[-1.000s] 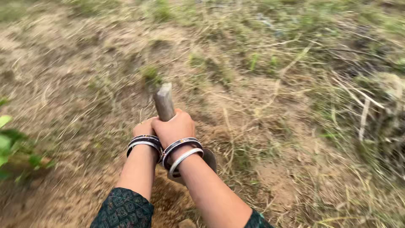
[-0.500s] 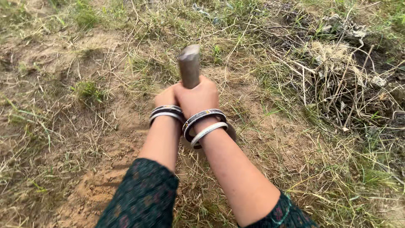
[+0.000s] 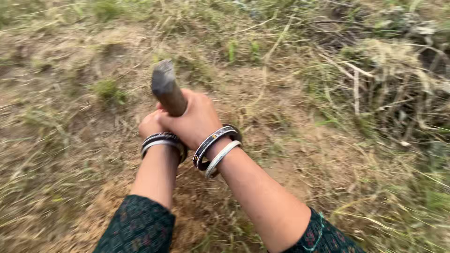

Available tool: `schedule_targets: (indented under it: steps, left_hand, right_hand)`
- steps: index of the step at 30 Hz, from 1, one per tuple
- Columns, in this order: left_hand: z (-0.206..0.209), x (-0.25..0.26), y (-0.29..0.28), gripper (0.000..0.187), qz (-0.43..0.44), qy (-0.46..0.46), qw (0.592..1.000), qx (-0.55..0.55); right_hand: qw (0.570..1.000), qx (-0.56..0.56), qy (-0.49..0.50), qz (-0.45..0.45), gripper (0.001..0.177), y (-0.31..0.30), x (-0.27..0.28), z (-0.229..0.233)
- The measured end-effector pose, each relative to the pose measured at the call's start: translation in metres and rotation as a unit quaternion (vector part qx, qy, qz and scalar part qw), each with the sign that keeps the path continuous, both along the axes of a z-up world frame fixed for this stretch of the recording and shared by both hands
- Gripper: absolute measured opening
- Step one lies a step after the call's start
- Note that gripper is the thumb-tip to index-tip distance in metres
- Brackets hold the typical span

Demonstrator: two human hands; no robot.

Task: The person weeds around a small plant by digging and loosening the soil with a hand trowel while pulling up grass by hand.

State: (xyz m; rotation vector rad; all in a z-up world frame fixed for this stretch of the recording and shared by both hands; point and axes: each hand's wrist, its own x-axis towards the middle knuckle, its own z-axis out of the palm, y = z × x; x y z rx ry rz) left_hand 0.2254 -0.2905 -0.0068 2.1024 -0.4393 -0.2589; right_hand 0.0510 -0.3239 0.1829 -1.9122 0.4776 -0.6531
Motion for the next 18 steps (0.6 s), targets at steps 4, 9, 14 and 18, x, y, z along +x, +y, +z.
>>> schedule_targets:
  steps: [4,9,14,18]
  left_hand:
    - [0.029,0.0,0.072,0.031,0.114,0.326,0.785,-0.514]
    - [0.021,0.012,0.135,0.022,0.149,0.12,0.911,-0.365]
    - [-0.002,-0.012,0.177,0.015,0.21,-0.045,0.976,-0.014]
    - [0.007,-0.072,0.172,0.047,0.157,-0.016,0.953,0.258]
  right_hand:
    - [0.986,0.057,-0.03,0.155,0.031,0.034,0.033,-0.011]
    - [0.955,0.125,-0.08,0.258,0.034,0.061,0.076,-0.049]
    - [0.96,0.152,-0.014,0.233,0.028,0.063,0.103,-0.097]
    - [0.954,0.238,0.012,0.183,0.025,0.049,0.121,-0.099]
